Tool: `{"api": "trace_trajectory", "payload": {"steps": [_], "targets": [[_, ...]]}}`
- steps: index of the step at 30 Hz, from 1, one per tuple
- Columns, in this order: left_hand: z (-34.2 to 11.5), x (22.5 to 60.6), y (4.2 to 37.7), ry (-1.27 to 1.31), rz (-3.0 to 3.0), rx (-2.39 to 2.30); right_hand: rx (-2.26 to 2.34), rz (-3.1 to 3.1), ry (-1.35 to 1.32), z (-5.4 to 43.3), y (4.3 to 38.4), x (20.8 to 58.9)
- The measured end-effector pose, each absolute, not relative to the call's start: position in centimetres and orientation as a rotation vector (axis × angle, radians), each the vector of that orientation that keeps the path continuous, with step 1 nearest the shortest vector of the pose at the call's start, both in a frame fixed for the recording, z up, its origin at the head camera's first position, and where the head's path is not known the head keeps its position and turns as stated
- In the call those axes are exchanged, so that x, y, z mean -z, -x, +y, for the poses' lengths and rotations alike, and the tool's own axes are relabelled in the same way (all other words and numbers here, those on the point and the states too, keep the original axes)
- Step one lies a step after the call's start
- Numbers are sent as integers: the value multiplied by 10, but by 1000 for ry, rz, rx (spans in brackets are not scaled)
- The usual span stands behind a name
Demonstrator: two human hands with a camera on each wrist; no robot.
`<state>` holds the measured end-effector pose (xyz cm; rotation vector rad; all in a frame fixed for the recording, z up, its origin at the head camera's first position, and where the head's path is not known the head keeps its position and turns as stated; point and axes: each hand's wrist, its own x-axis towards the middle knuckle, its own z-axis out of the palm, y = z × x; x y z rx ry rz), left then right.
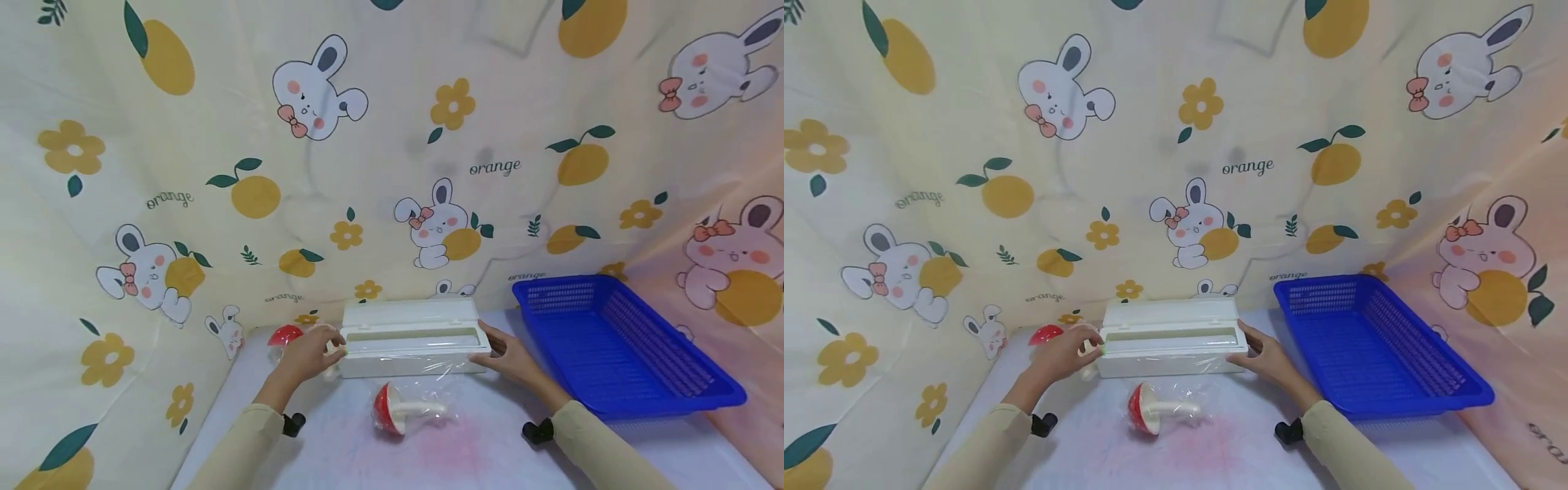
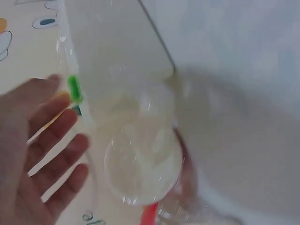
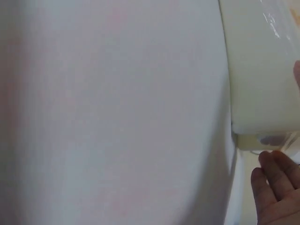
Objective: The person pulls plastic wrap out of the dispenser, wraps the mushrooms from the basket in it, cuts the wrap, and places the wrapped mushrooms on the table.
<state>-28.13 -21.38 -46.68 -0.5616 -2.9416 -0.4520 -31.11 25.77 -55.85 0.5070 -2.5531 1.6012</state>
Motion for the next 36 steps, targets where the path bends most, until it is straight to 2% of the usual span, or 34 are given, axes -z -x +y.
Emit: {"api": "trace_trajectory", "payload": {"steps": [11, 17, 24, 30, 36], "targets": [[-183, 494, 275, 612, -2745, 390, -1552, -2463, -503, 247, 301, 558], [-179, 498, 272, 615, -2663, 486, -1324, -2371, -474, 238, 290, 552], [-183, 499, 266, 630, -2664, 770, -1168, -2232, -610, 233, 283, 545], [-194, 498, 255, 688, -2658, 1128, -1283, -2180, -747, 228, 269, 534], [-201, 503, 243, 786, -2632, 1274, -1332, -2135, -912, 223, 251, 521]]}}
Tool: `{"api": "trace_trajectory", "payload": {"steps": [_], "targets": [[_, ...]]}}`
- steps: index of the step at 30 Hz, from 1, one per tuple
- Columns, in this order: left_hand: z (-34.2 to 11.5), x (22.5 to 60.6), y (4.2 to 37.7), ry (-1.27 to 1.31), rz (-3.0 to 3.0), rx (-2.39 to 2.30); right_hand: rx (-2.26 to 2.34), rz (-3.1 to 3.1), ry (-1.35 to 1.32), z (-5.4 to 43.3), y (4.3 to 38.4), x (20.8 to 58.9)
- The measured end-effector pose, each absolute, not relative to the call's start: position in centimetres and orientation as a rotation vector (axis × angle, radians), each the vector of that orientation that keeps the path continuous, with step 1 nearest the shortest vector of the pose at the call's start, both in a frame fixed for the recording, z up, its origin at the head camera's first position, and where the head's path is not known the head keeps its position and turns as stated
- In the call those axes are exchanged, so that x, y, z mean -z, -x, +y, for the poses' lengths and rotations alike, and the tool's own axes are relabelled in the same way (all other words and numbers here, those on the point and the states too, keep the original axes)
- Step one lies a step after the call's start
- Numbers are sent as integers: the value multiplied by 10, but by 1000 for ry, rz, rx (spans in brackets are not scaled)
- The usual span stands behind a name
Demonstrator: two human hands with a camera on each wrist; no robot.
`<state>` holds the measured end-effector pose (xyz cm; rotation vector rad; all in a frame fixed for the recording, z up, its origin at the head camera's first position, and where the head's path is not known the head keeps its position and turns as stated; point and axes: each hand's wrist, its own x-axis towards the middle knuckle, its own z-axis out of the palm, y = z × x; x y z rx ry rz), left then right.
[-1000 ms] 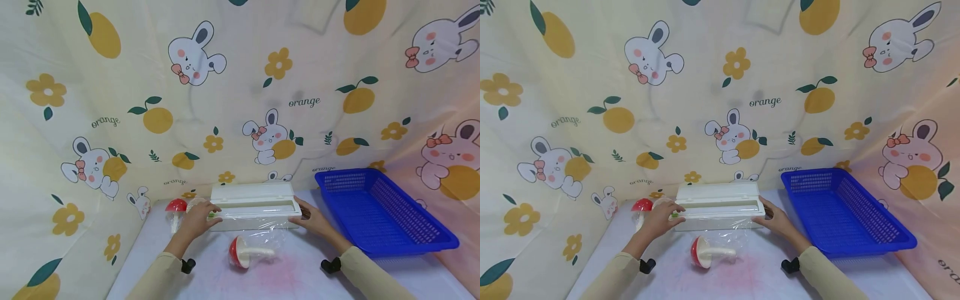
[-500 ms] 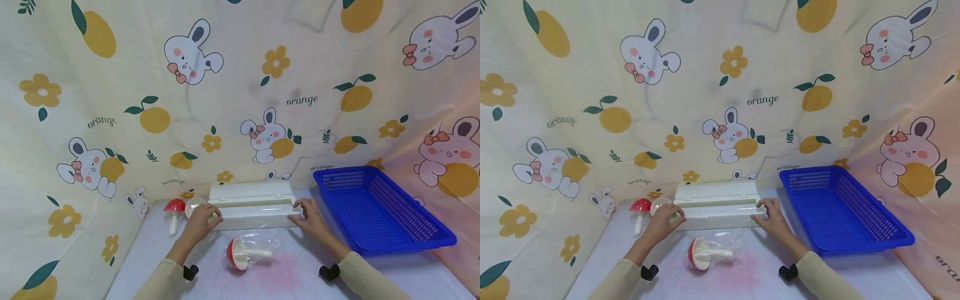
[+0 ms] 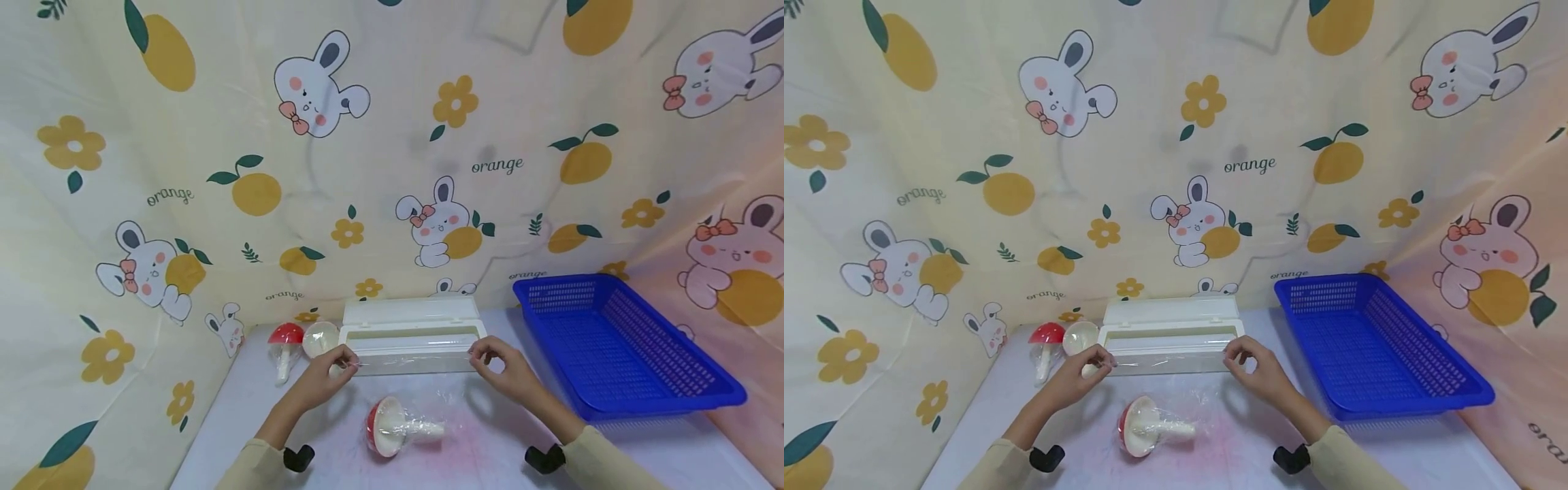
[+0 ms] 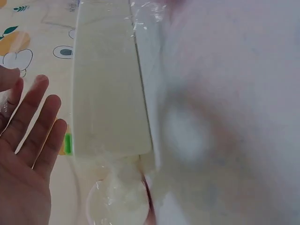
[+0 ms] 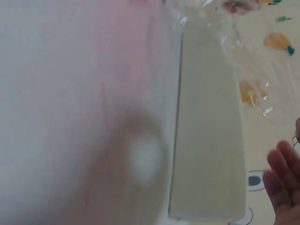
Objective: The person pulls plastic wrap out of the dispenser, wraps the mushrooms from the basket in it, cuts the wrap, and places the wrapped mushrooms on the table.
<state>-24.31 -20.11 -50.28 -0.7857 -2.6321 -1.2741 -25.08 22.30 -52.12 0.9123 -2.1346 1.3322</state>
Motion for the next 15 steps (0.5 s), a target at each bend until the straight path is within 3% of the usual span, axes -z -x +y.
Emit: {"api": "trace_trajectory", "payload": {"steps": [8, 15], "targets": [[-211, 506, 233, 756, -2666, 1385, -1550, -2208, -1096, 217, 225, 508], [-218, 513, 227, 933, -2615, 1384, -1542, -2198, -1309, 208, 208, 505]]}}
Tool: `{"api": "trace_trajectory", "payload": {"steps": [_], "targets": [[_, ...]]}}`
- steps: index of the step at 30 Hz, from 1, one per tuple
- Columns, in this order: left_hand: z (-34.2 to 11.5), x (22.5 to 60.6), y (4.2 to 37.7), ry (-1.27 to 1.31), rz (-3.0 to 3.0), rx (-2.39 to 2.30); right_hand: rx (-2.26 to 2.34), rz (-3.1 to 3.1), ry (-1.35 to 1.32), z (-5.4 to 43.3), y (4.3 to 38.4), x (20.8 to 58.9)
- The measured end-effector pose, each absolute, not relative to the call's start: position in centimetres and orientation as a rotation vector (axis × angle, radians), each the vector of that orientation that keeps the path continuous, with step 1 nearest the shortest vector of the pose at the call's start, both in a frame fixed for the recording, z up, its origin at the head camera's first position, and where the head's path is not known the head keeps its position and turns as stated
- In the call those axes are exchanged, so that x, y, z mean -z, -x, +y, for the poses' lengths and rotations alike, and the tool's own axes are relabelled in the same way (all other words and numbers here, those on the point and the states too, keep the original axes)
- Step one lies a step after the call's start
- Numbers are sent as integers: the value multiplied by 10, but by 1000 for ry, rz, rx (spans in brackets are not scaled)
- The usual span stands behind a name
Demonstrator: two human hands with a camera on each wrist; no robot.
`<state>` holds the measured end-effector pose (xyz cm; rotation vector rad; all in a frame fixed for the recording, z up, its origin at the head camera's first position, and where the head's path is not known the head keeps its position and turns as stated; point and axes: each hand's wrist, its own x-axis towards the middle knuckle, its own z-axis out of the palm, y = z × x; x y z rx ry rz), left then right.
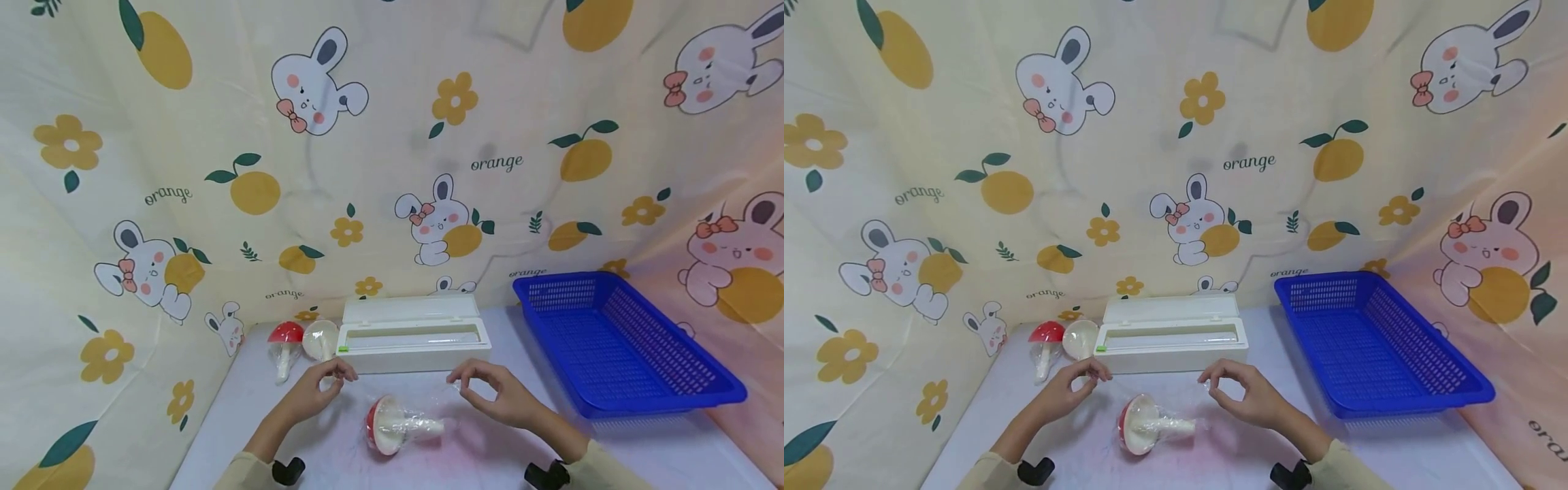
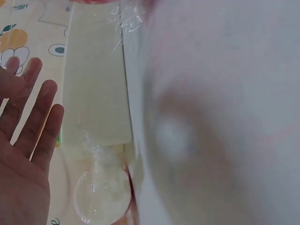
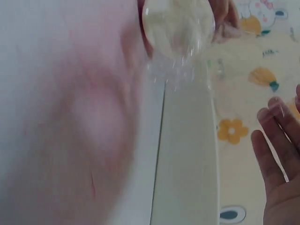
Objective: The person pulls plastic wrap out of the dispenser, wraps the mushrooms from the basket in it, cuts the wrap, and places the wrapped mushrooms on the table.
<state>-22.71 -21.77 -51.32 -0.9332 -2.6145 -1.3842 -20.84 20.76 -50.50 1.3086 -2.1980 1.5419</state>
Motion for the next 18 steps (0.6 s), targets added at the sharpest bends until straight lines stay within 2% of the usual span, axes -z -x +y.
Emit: {"api": "trace_trajectory", "payload": {"steps": [9, 18], "targets": [[-221, 522, 215, 1099, -2558, 1427, -1437, -2120, -1516, 191, 191, 503], [-217, 532, 206, 1239, -2586, 1391, -1326, -2026, -1749, 181, 183, 517]]}}
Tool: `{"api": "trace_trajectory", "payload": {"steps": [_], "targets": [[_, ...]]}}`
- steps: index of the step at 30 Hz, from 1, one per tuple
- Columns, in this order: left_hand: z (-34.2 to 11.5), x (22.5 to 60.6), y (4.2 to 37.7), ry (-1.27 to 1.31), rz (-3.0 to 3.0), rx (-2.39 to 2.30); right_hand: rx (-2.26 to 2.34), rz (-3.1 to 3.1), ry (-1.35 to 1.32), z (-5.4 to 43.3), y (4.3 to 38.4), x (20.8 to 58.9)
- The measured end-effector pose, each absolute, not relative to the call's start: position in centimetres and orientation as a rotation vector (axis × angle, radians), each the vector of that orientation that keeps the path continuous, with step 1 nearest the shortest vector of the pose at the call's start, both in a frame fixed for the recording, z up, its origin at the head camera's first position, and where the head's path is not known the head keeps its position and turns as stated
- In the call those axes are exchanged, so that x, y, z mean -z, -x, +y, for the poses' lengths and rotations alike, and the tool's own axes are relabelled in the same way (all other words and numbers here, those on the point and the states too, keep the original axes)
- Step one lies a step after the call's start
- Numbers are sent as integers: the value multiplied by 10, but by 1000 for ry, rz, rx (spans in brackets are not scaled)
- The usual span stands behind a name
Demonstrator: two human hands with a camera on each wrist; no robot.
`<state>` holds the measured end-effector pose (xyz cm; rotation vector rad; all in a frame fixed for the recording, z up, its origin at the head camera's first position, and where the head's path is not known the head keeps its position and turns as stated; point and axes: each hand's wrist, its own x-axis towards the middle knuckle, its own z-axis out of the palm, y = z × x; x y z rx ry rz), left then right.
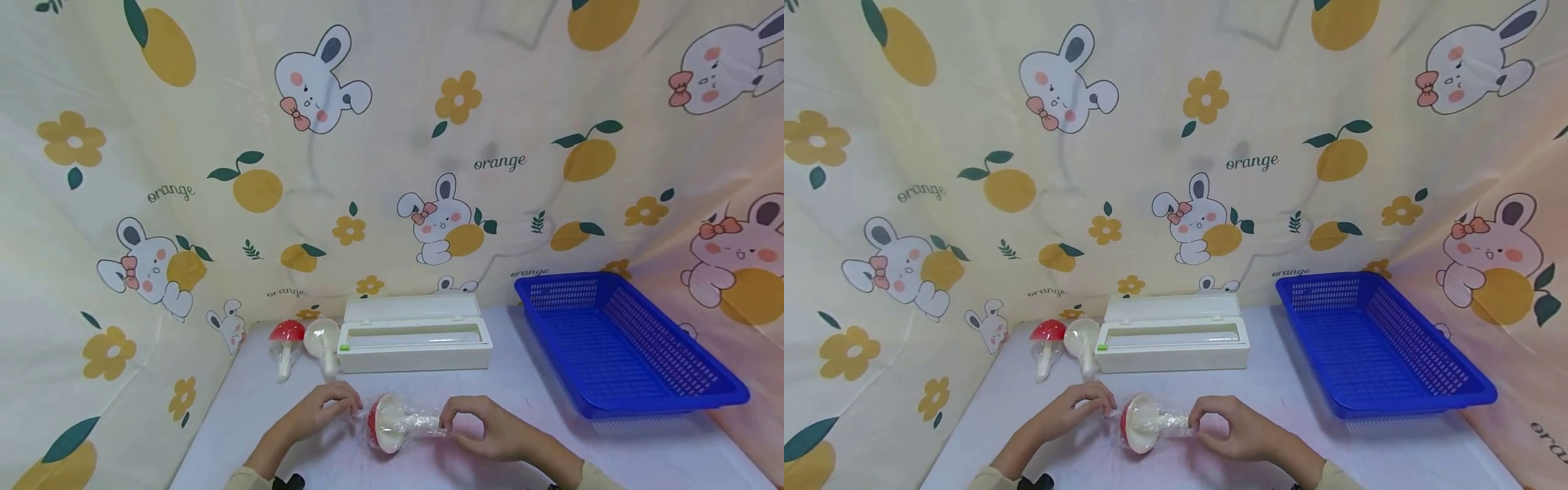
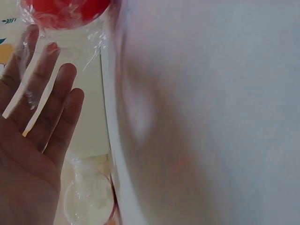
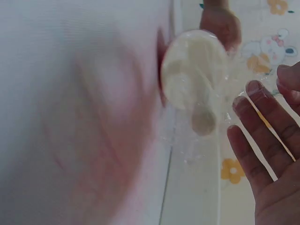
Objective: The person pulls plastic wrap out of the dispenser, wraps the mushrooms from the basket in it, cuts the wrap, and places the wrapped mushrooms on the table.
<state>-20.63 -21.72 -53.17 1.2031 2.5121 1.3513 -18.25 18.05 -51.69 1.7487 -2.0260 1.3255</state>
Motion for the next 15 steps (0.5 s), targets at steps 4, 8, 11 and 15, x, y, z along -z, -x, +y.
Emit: {"api": "trace_trajectory", "payload": {"steps": [4, 8, 11, 15], "targets": [[-213, 536, 205, -1139, 2493, -1343, -1278, -2074, -1747, 180, 181, 523], [-210, 537, 203, -1079, 2449, -1333, -1250, -2141, -1724, 182, 180, 527], [-207, 537, 202, -1075, 2430, -1328, -1240, -2191, -1705, 184, 179, 530], [-202, 540, 203, -1085, 2437, -1344, -1302, -2254, -1658, 185, 178, 534]]}}
